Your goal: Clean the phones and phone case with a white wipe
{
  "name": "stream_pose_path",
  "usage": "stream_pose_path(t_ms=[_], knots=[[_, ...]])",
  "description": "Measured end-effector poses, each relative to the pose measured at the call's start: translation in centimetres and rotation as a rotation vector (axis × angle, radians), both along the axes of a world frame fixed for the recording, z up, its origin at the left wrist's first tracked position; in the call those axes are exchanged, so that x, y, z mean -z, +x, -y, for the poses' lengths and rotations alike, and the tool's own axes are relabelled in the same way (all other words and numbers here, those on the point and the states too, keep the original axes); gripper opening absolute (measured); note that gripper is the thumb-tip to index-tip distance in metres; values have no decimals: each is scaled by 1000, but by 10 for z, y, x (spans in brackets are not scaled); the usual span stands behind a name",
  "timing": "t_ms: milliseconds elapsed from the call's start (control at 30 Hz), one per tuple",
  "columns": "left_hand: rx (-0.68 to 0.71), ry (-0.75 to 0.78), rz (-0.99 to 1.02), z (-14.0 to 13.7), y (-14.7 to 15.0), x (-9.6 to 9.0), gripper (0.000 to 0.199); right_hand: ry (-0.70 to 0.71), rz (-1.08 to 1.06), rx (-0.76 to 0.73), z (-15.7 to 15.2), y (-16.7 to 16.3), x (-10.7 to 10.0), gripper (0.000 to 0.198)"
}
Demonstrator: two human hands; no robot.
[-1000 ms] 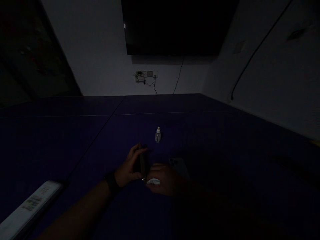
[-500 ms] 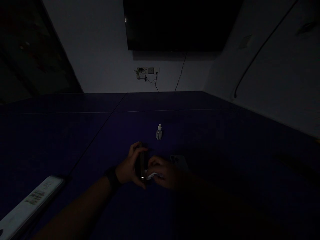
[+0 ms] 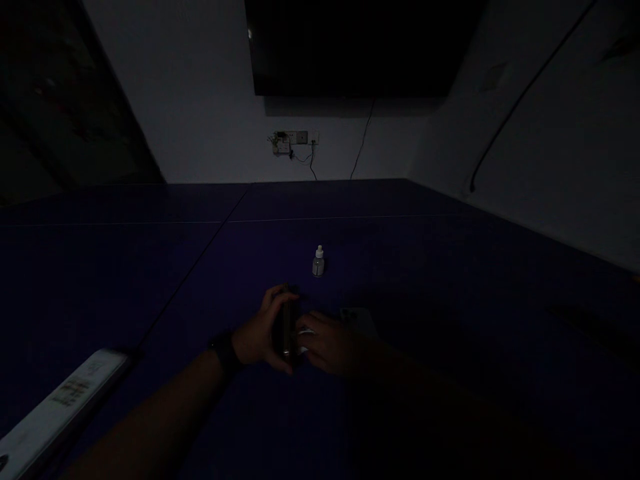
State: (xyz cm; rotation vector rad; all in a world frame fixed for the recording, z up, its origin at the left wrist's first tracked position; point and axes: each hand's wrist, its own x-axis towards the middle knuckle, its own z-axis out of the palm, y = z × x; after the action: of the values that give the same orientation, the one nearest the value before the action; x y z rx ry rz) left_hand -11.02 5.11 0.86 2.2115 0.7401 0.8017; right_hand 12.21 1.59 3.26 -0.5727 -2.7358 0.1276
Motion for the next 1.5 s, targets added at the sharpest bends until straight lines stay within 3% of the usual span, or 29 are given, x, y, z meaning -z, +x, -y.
stream_pose_path(t_ms=[300, 567, 800, 1033, 1133, 1333, 1500], knots=[[2, -5, 26, -1, 0, 1, 132, -144, -118, 90, 0, -3, 6, 21], [-2, 0, 27, -2, 0, 3, 130, -108, 16, -94, 0, -2, 0, 16], [3, 11, 7, -2, 0, 2, 129, -55, 36, -211, 2, 2, 1, 23], [21, 15, 19, -2, 0, 4, 128, 68, 68, -30, -10, -7, 8, 17], [13, -3, 18, -3, -1, 5, 129, 57, 83, -37, -11, -8, 7, 16], [9, -19, 7, -1, 0, 3, 131, -24, 74, -190, -2, -2, 3, 26], [19, -6, 1, -1, 0, 2, 134, -11, 67, -54, -7, -5, 3, 22]])
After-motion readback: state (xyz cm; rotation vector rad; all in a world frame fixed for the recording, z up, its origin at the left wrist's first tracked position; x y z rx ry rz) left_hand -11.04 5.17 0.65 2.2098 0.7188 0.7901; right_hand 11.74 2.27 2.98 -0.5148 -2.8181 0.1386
